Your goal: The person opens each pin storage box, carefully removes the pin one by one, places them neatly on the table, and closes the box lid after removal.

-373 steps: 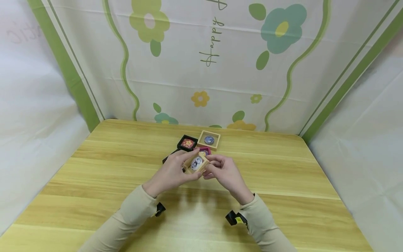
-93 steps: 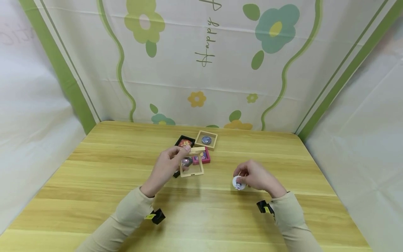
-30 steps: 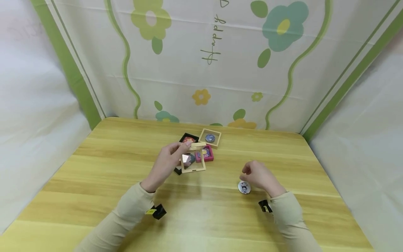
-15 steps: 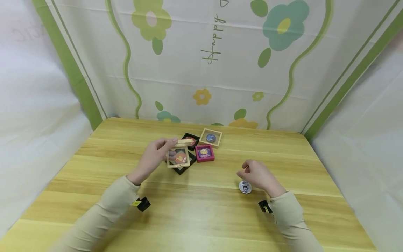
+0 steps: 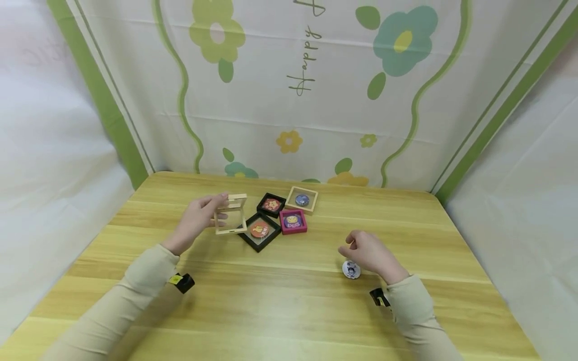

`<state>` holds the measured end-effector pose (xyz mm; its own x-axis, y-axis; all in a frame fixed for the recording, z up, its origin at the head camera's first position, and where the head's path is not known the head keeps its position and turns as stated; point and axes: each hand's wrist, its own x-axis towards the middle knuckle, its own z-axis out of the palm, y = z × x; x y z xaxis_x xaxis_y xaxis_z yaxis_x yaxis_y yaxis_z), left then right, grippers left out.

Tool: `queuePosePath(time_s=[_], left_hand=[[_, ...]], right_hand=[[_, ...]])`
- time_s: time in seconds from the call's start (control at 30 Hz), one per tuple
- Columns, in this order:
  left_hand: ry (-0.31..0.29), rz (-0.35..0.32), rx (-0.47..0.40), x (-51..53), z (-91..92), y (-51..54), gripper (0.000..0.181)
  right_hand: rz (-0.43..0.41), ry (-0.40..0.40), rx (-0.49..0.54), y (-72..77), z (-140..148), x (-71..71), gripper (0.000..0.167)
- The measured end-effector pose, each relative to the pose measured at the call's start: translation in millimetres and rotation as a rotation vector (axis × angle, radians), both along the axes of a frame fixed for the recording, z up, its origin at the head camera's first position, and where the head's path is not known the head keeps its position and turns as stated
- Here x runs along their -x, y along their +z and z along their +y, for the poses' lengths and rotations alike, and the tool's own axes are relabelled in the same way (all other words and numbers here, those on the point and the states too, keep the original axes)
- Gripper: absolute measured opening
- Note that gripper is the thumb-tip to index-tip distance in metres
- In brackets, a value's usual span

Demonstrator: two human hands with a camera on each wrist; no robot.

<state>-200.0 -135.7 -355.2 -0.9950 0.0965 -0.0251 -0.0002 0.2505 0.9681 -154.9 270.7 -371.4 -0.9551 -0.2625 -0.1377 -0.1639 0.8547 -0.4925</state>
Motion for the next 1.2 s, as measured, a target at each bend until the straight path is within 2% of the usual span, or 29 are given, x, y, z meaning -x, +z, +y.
queuePosePath(time_s=[0.23,0.6,0.8,1.03,1.2], left_hand=[[0.016,-0.038,0.007,1.9,-14.4,-5.7,0.074],[-0.007,-0.070,0.101,9.7,-37.3,-15.8,0.088],[-0.003,-0.095,0.118,15.3,-43.8,-22.2,0.094],[0.008,-0.097,0.136,20.5,-48.4,-28.4,0.080],[0.004,-0.095,0.143,21.2,-51.6,-31.0,0.085]], right_hand=[[0.017,0.010,0.003,-1.8,-2,-0.2,0.041],[0.013,-0.006,-0.001,0.9,-2,-2.2,0.042],[0.009,-0.008,-0.005,2.1,-2,-3.4,0.042],[0.010,-0.003,0.013,-0.4,-2,-3.8,0.039],[0.013,0.003,0.012,-1.1,-1,-2.9,0.038]])
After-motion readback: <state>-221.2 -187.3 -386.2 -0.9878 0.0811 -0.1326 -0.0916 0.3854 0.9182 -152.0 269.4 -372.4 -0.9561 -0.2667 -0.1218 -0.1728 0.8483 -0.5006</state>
